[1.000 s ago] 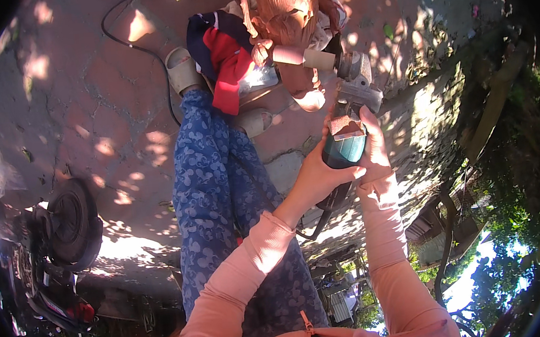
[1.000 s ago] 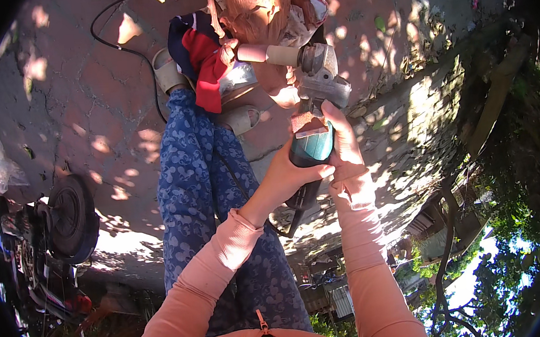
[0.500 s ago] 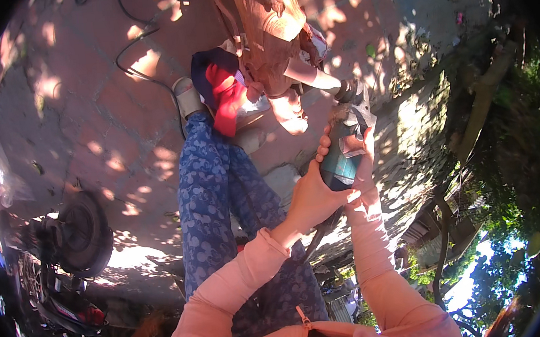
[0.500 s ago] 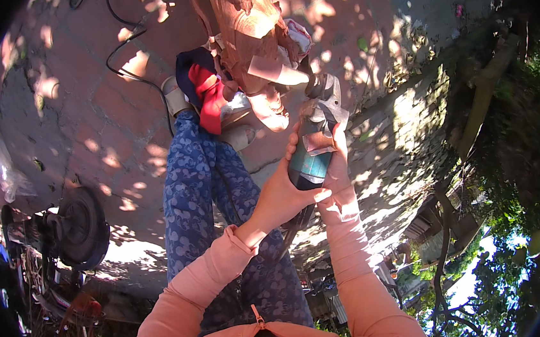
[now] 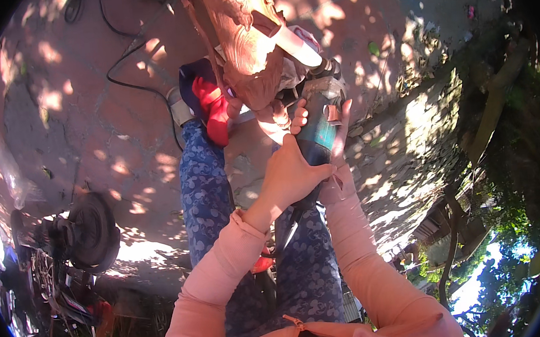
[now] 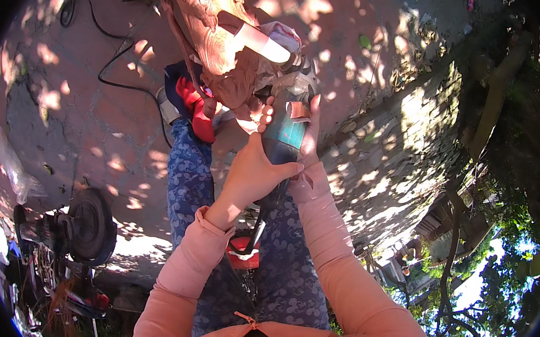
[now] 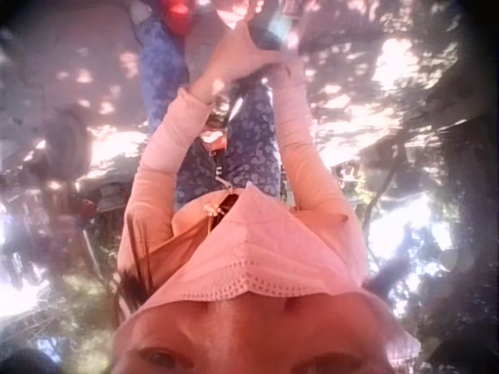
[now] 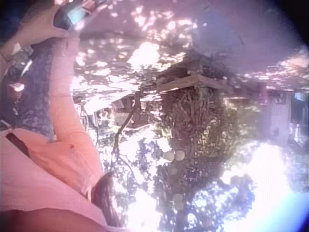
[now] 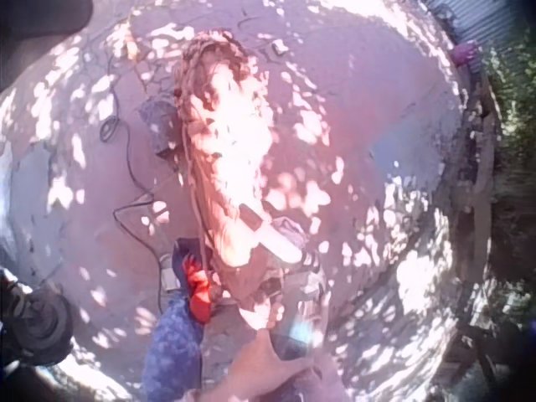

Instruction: The person uses a handheld rotary carving tool to shape a large piece of wood, moving the tool along the surface and periodically pausing to wipe away dust with a cloth. The work is performed outdoors on a paved area with scattered debris and nearby household items.

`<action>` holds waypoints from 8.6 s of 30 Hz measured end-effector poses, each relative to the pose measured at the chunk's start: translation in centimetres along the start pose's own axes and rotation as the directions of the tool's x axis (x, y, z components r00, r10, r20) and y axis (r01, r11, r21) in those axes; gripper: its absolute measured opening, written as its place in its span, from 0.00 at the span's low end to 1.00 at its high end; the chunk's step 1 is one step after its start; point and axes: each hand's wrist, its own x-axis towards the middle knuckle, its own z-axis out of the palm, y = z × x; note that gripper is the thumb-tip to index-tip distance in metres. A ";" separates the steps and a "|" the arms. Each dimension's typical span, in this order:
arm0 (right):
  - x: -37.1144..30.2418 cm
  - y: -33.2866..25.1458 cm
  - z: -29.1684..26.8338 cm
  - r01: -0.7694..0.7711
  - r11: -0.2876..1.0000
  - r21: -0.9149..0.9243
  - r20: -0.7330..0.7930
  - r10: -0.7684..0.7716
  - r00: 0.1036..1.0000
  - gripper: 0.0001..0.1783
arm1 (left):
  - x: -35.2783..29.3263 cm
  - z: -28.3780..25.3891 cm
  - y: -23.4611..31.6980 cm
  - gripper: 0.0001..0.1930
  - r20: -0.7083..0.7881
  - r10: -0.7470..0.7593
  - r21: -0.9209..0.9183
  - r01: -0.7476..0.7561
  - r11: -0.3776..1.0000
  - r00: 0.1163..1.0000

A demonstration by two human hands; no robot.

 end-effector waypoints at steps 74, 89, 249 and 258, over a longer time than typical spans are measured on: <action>0.4 0.3 -1.5 -0.092 0.994 0.052 -0.037 0.095 0.995 0.44 | 0.4 0.8 -2.1 0.42 -0.067 0.043 -0.131 -0.052 0.990 0.997; -0.1 0.3 -2.4 -0.148 0.988 0.054 -0.074 0.152 0.986 0.45 | -0.1 2.7 -1.7 0.47 -0.124 -0.104 -0.074 0.095 0.993 0.987; -0.3 -3.8 -2.8 -0.268 0.940 -0.211 -0.082 0.256 0.963 0.48 | 1.4 6.6 -2.4 0.45 -0.154 -0.053 -0.355 -0.005 0.935 0.987; 1.4 -4.2 -2.7 -0.162 0.954 -0.251 -0.116 0.137 0.984 0.45 | 2.7 4.6 -1.5 0.30 -0.112 0.045 -0.425 -0.089 0.901 0.993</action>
